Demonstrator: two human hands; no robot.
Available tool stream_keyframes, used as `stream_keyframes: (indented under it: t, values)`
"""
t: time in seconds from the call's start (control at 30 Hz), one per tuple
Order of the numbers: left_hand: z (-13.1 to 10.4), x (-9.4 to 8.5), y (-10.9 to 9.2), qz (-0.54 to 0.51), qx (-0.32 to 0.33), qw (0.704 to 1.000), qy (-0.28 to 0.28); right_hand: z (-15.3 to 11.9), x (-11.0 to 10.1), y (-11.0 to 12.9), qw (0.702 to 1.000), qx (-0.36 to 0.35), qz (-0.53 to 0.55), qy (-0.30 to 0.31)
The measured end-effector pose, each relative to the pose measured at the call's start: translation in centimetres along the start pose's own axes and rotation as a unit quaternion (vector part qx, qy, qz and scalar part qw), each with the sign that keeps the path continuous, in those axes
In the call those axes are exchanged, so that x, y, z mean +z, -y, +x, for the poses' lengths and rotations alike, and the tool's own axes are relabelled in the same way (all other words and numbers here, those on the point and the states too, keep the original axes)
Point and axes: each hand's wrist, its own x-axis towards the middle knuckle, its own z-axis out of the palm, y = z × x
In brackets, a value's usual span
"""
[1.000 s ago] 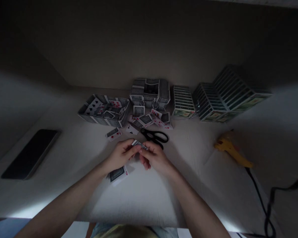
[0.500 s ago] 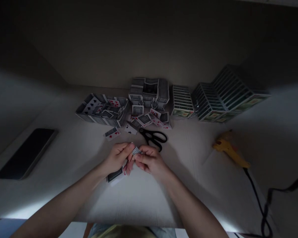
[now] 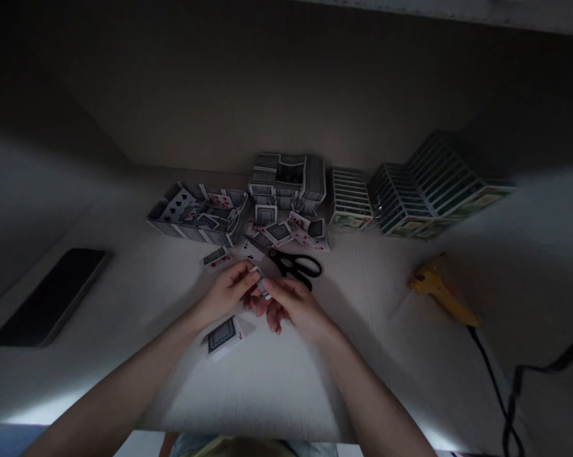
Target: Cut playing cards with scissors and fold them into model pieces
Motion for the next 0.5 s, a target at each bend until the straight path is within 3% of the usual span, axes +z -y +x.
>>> stream_keyframes:
  t: [0.17, 0.33, 0.5]
  values:
    - [0.16, -0.02, -0.27, -0.025, 0.013, 0.999, -0.019, 0.05, 0.2, -0.15, 0.997, -0.041, -0.058, -0.037]
    - [0.18, 0.01, -0.69, -0.032, 0.005, 0.999, -0.025, 0.17, -0.05, -0.04, 0.997, -0.041, -0.027, -0.062]
    - [0.1, 0.24, -0.49, -0.093, -0.025, 0.995, -0.019, -0.05, -0.2, 0.51, 0.999, -0.03, 0.004, -0.04]
